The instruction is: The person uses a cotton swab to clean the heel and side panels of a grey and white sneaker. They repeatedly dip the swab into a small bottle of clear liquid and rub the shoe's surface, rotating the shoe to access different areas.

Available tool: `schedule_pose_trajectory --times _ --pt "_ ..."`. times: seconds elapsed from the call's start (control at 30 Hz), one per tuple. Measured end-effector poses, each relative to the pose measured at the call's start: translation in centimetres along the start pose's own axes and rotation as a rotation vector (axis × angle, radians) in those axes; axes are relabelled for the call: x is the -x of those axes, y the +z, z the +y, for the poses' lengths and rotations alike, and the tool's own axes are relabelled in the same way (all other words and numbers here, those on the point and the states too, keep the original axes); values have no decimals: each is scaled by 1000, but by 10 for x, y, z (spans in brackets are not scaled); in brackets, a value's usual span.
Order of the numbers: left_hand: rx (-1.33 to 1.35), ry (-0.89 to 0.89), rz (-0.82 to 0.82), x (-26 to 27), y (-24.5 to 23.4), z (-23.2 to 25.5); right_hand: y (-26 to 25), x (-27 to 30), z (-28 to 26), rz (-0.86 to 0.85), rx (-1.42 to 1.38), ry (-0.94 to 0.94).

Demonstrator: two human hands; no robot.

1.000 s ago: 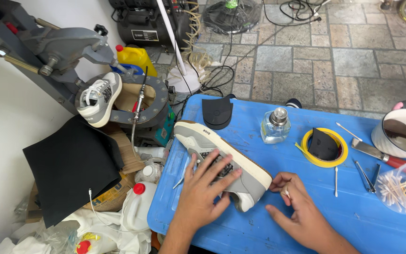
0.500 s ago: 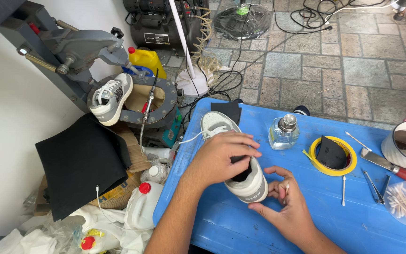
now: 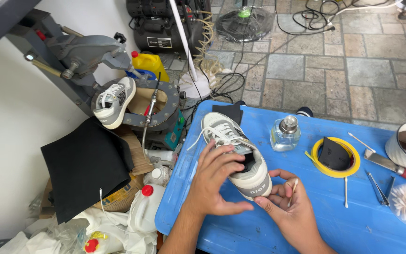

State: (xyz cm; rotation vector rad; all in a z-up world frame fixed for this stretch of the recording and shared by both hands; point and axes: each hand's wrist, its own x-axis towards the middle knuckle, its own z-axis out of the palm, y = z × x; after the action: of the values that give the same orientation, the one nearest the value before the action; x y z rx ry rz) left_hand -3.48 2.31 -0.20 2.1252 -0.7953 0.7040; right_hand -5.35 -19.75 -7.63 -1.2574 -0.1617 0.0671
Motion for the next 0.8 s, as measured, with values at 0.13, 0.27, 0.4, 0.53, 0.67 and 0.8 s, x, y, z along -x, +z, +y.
schedule_pose_trajectory --times 0.13,0.27,0.4,0.53,0.67,0.8 --pt "-86 -28 -86 11 8 1 0 0 4 -21 -130 48" --pt "-85 -31 -44 23 13 -6 5 0 2 -61 -191 18" --pt "-79 -12 76 36 23 -17 6 1 -5 -129 -194 -13" --pt "-32 -31 172 46 26 -25 1 3 -17 -173 198 -231" --pt "-47 -19 195 48 29 -24 -3 5 -23 -218 363 -415" --pt "-39 -3 216 49 32 -23 -5 6 -22 -307 296 -426"
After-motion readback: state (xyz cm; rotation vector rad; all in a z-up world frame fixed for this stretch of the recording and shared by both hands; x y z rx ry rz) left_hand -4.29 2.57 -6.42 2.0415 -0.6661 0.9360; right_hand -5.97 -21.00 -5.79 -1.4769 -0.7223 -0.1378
